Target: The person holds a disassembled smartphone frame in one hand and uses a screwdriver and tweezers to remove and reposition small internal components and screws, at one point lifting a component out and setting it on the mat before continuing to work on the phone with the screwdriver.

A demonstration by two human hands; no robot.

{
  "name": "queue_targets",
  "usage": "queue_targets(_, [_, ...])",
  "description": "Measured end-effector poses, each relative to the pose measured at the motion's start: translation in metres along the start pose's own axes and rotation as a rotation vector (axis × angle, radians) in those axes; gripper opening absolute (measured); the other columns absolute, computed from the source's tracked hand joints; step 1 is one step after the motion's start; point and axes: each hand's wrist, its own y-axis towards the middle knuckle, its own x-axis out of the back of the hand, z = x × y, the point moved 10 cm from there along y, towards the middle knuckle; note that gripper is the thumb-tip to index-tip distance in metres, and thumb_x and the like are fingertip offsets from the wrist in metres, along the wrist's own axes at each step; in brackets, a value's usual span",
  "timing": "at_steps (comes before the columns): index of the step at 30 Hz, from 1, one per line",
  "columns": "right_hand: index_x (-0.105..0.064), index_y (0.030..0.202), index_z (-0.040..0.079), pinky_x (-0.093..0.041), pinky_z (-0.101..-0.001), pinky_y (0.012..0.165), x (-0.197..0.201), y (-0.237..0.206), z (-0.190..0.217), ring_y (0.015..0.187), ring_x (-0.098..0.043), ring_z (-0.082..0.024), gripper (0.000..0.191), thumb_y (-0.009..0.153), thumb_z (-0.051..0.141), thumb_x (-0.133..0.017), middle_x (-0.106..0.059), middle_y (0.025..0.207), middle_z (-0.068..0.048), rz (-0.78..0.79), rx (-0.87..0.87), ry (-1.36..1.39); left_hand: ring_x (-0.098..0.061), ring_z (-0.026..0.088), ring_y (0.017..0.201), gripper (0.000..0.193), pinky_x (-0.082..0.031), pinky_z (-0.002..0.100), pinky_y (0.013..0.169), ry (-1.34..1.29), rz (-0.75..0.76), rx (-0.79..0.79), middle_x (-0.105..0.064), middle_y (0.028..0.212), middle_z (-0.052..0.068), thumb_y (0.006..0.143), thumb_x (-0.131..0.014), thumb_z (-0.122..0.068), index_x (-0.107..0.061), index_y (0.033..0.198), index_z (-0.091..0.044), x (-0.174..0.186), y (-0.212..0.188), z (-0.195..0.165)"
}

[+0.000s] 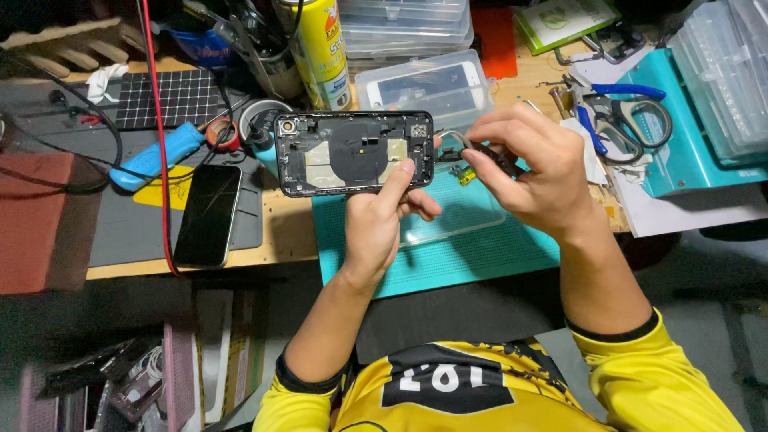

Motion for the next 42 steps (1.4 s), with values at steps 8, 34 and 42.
queue_targets(8, [-0.068,0.109,0.001,-0.052,-0.0241,0.067,-0.005,0.005,0.011,0.079,-0.067,-0.015,0.018,0.097,0.000,-0.080,-0.071,0.110,-0.010,-0.012,0.080,0.004,-0.074,0.026,0.085,0.033,-0.061,0.036,0.074,-0.030,-0.024,-0.008,-0.072,0.107,0.019,0.111,-0.054,-0.015,-0.065,0.124,0.012,0.010,0.002,0.008])
queue_targets(34, [-0.074,0.113,0.001,-0.051,-0.0274,0.067,-0.018,-0.013,-0.003,0.077,-0.068,-0.017,0.021,0.093,0.000,-0.082,-0.071,0.100,-0.011,0.018,-0.018,-0.010,-0.073,0.025,0.090,0.040,-0.061,0.037,0.081,-0.071,0.024,-0.020,-0.067,0.123,0.022,0.113,-0.049,-0.017,-0.059,0.137,0.013,0.013,0.002,0.018])
queue_targets(42, [-0.072,0.108,0.001,-0.053,-0.0290,0.071,-0.023,-0.015,0.001,0.082,-0.069,-0.020,0.019,0.092,0.001,-0.083,-0.071,0.101,-0.011,-0.013,0.003,-0.020,-0.073,0.025,0.093,0.039,-0.061,0.038,0.084,-0.059,0.009,-0.051,-0.069,0.122,0.017,0.110,-0.048,-0.017,-0.058,0.133,0.013,0.016,-0.002,0.016])
